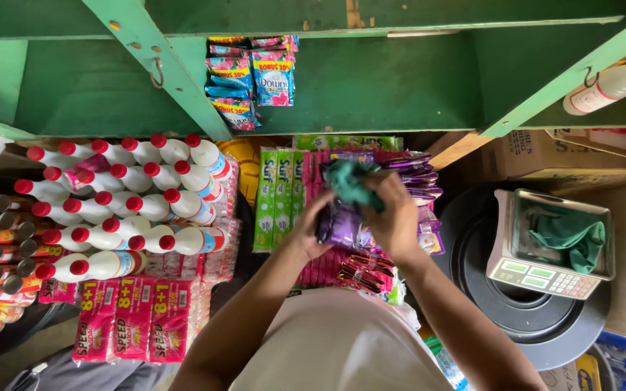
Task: Wiping down small packets of detergent and shampoo with a cloth and organizing them onto store shelves.
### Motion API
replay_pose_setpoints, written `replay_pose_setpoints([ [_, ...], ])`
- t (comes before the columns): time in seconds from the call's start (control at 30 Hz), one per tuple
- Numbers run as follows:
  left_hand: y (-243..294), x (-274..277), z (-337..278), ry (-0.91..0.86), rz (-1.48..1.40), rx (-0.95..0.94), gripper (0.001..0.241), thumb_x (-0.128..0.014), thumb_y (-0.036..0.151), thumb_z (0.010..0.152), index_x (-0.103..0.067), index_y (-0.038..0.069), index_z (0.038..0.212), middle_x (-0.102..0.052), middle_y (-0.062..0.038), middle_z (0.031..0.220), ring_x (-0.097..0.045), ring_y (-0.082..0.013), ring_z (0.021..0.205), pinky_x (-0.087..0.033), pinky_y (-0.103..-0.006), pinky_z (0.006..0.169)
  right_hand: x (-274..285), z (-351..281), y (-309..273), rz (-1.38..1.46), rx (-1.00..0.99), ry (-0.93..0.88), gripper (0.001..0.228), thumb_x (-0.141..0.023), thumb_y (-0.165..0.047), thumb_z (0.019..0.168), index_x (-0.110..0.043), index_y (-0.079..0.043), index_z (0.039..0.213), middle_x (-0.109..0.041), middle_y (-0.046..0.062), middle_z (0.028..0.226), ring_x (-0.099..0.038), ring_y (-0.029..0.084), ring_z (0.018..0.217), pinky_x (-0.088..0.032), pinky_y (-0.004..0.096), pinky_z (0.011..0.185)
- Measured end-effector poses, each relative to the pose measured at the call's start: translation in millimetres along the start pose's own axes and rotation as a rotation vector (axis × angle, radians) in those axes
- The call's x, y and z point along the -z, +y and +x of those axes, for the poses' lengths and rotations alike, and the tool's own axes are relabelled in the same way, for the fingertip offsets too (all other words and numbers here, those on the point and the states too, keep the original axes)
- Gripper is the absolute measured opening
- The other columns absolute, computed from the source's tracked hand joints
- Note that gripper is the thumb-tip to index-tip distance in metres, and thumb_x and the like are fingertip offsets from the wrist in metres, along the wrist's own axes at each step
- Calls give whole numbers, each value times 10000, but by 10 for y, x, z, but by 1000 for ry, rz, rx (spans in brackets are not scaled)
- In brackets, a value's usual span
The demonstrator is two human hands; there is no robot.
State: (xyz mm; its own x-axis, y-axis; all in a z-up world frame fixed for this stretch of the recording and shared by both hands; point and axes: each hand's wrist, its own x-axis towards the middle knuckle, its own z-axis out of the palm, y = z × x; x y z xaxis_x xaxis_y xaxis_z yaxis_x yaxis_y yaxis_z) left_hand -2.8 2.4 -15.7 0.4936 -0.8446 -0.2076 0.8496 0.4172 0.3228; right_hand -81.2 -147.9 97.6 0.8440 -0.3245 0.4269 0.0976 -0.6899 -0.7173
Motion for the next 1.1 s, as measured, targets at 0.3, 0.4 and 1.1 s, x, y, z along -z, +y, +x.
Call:
replay_pose_setpoints([
  [0.3, 61, 349, 71, -19, -6, -138, 443, -638, 397, 1070, -666, 23, 1306, -739, -92, 1139, -714, -208, 954, -554, -349, 798, -127, -110, 54, -50, 267, -335, 560, -748, 75, 633, -706, -51, 1177, -684, 154, 1168, -703, 350, 946, -577, 408, 711],
  [0.4, 171, 16, -25, 176, 57, 13, 408, -609, 380, 1026, -670, 57, 1267, -741, -74, 1122, -724, -202, 992, -603, -373, 916, -61, 82, 135, -23, 58, -90, 448, -713, 89, 755, -670, -57, 1176, -668, 131, 1177, -712, 327, 1006, -606, 387, 785],
  [1.1, -40, 406, 109, 229, 86, 92, 517, -545, 552, 978, -659, 115, 1229, -753, -82, 1061, -736, -238, 915, -614, -436, 804, -76, -15, -74, -66, 73, 25, 417, -736, 99, 769, -685, -61, 1150, -685, 137, 1145, -700, 363, 1046, -583, 407, 876],
])
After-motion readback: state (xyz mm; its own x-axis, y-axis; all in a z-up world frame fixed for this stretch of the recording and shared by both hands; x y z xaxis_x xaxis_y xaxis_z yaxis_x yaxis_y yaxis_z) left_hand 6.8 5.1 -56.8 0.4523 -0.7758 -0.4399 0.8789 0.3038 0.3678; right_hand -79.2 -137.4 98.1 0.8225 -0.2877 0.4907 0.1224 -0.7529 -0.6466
